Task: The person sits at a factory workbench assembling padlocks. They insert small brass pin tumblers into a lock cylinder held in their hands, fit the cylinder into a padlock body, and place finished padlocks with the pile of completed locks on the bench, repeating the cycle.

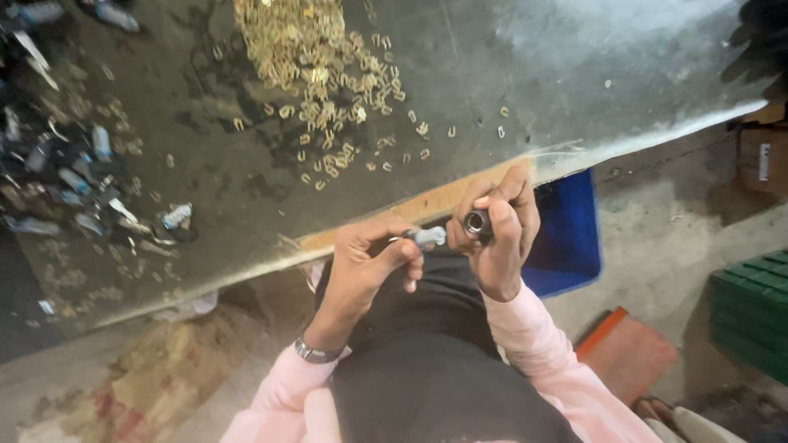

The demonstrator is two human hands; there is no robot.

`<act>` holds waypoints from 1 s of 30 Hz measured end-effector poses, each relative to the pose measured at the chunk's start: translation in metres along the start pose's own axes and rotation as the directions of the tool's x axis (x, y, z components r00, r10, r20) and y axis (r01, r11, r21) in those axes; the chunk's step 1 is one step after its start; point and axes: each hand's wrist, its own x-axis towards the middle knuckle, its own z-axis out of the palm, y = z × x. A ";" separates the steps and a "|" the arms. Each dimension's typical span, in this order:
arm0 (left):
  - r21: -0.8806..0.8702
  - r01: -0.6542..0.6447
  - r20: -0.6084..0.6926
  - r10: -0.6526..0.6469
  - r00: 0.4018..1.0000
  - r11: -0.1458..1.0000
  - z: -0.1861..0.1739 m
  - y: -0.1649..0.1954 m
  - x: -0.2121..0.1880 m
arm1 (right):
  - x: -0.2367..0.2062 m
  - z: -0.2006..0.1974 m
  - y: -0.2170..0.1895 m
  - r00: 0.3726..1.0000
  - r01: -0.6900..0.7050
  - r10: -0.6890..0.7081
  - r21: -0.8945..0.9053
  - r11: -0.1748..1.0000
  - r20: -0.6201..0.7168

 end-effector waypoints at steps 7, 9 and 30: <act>0.449 -0.217 -0.092 0.287 0.953 0.867 0.022 0.005 -0.003 | -0.014 -0.007 0.008 0.999 -0.034 0.034 -0.130 0.991 0.001; 0.680 -0.320 -0.037 0.467 0.883 0.660 0.027 0.011 -0.005 | -0.016 -0.008 0.009 1.000 -0.028 0.027 -0.226 0.974 -0.010; 0.749 -0.440 -0.042 0.699 0.714 0.495 -0.020 0.082 -0.038 | -0.026 -0.092 -0.045 0.968 -0.176 0.220 -0.952 0.252 -0.120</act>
